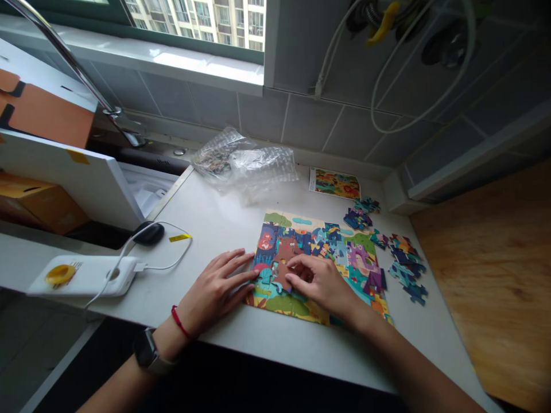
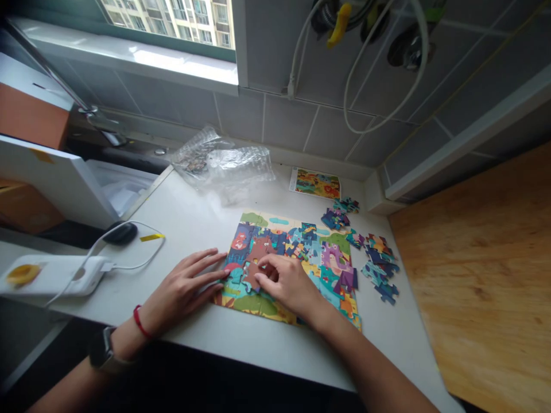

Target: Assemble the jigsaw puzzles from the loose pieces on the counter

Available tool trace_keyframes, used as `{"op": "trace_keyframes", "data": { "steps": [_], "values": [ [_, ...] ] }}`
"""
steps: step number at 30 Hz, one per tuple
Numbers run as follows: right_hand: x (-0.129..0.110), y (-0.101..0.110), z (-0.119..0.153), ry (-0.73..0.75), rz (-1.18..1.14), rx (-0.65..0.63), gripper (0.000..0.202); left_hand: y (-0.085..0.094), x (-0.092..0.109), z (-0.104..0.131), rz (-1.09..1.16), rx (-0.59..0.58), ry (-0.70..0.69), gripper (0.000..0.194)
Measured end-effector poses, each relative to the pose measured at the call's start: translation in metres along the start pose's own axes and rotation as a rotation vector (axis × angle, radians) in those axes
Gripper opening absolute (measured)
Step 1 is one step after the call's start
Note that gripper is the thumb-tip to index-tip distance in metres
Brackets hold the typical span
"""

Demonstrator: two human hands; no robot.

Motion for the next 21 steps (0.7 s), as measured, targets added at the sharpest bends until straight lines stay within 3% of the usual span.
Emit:
{"op": "trace_keyframes", "data": {
  "steps": [7, 11, 21],
  "values": [
    [-0.0012, 0.0004, 0.0003, 0.153, 0.251, 0.152, 0.02, 0.0014, 0.0005, -0.0025, 0.011, -0.003, 0.009, 0.029],
    [-0.0021, -0.002, 0.0006, 0.193, 0.286, 0.137, 0.014, 0.0012, 0.0001, -0.0022, 0.013, -0.018, 0.018, 0.031],
    [-0.0085, -0.0066, 0.0052, 0.284, 0.41, 0.121, 0.022, 0.0019, 0.0012, -0.003, 0.024, -0.015, 0.034, 0.031]
  ]
}}
Point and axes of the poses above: each hand's wrist, its own z-axis away from the middle knuckle, its own y-axis out of the back of the hand, x = y × z, the point moved 6 cm from there along -z, towards the middle knuckle, and after that the axes turned 6 degrees about -y, right-handed, at the moved point
